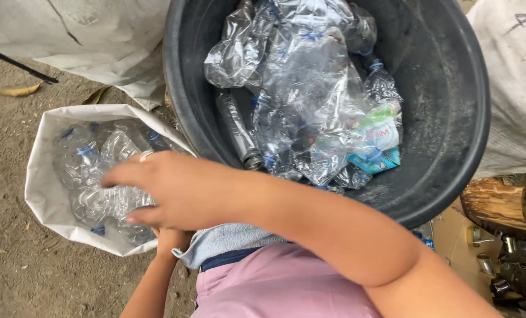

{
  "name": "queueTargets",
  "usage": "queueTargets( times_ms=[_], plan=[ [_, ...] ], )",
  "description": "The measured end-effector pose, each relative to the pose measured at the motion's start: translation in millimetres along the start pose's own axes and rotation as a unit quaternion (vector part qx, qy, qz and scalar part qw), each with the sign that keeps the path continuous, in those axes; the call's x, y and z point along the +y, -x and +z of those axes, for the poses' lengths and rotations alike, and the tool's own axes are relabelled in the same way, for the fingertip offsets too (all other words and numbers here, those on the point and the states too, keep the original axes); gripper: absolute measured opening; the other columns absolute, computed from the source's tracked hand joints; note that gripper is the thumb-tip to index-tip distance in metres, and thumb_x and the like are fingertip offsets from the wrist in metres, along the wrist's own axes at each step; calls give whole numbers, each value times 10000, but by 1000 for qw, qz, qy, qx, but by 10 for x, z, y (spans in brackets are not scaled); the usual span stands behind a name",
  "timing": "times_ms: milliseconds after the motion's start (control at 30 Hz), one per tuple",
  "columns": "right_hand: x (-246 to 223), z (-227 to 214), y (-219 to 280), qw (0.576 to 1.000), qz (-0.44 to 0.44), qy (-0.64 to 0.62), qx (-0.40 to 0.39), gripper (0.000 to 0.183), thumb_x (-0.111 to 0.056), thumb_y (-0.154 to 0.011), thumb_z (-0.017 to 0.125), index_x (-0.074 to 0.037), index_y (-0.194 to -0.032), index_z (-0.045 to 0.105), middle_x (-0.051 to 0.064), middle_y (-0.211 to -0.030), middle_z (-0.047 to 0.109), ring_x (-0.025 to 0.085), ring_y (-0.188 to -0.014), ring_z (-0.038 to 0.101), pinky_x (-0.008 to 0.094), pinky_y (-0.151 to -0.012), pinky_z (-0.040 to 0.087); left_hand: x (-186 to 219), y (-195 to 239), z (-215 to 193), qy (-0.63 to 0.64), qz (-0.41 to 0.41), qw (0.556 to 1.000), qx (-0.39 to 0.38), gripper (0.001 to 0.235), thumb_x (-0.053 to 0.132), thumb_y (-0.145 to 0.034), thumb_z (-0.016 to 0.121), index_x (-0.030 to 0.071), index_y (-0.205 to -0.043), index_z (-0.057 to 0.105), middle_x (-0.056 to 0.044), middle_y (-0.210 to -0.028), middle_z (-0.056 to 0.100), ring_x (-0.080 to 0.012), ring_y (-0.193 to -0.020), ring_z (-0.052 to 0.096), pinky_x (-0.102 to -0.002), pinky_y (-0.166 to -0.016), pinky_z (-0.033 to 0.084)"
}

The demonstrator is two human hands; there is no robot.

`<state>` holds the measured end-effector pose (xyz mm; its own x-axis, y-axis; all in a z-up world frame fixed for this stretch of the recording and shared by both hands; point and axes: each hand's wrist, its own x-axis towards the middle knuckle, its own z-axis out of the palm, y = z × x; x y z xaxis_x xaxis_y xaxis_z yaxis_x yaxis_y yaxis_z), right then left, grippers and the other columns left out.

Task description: Sorting plastic bottles and bags from a tub into a sack, using scissors to cut some items

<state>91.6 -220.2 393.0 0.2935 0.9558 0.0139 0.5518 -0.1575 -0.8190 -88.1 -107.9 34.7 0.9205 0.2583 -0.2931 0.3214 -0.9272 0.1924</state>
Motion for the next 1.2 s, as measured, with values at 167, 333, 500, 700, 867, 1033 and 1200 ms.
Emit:
queueTargets(
  times_ms=[167,333,500,700,867,1033,1200],
  plan=[
    [74,-1137,1069,978,170,16,119,483,-222,-873,702,-84,-1330,631,104,-1255,724,202,-1033,735,333,-842,610,-328,-212,203,37,-132,970,-200,353,374,-817,803,424,-1162,750,108,-1657,325,-345,-1584,137,-633,-1248,102],
    [940,-1567,2000,896,297,11,330,283,-64,-935,715,-49,-1217,706,50,-933,712,100,-826,656,251,-677,542,-67,-226,-1313,70,-211,971,-83,729,-54,-826,520,329,-1442,591,-44,-1625,421,-394,-1450,343,-608,-1175,324],
    [1354,-1533,2340,855,359,-17,375,233,-49,-904,735,-37,-1137,738,47,-917,732,96,-771,648,246,-684,548,1478,-97,-3073,366,93,852,362,315,-178,-966,626,-72,-1259,581,-217,-1450,311,-379,-1335,421,-450,-1142,508],
    [1977,-1405,2376,859,414,-5,301,238,-229,-827,827,-216,-1059,772,-15,-1021,772,130,-918,768,275,-756,611,2992,-874,-2860,770,-161,610,-93,882,100,-843,746,23,-1580,269,-325,-1598,258,-598,-1467,236,-654,-1196,175],
    [2304,-1170,2353,842,457,42,283,212,-283,-804,830,-166,-958,741,-2,-841,764,192,-840,749,339,-814,573,3049,-1709,-1742,608,-197,765,-81,918,137,-835,729,-9,-1571,200,-366,-1555,278,-569,-1478,244,-717,-1160,148],
    [2495,-988,2309,833,484,-6,267,289,-288,-756,876,-150,-922,683,-24,-732,728,133,-631,746,260,-676,565,2805,-1960,-1125,520,-201,815,-158,749,197,-909,678,68,-1562,335,-320,-1424,489,-538,-1338,484,-737,-1046,353],
    [2669,-946,2368,818,490,34,299,277,-216,-738,855,-202,-950,677,-50,-842,733,138,-813,752,292,-665,609,2993,-1492,-1816,531,-148,820,-156,770,97,-950,591,136,-1634,240,-238,-1510,452,-389,-1408,474,-567,-1088,445]
  ],
)
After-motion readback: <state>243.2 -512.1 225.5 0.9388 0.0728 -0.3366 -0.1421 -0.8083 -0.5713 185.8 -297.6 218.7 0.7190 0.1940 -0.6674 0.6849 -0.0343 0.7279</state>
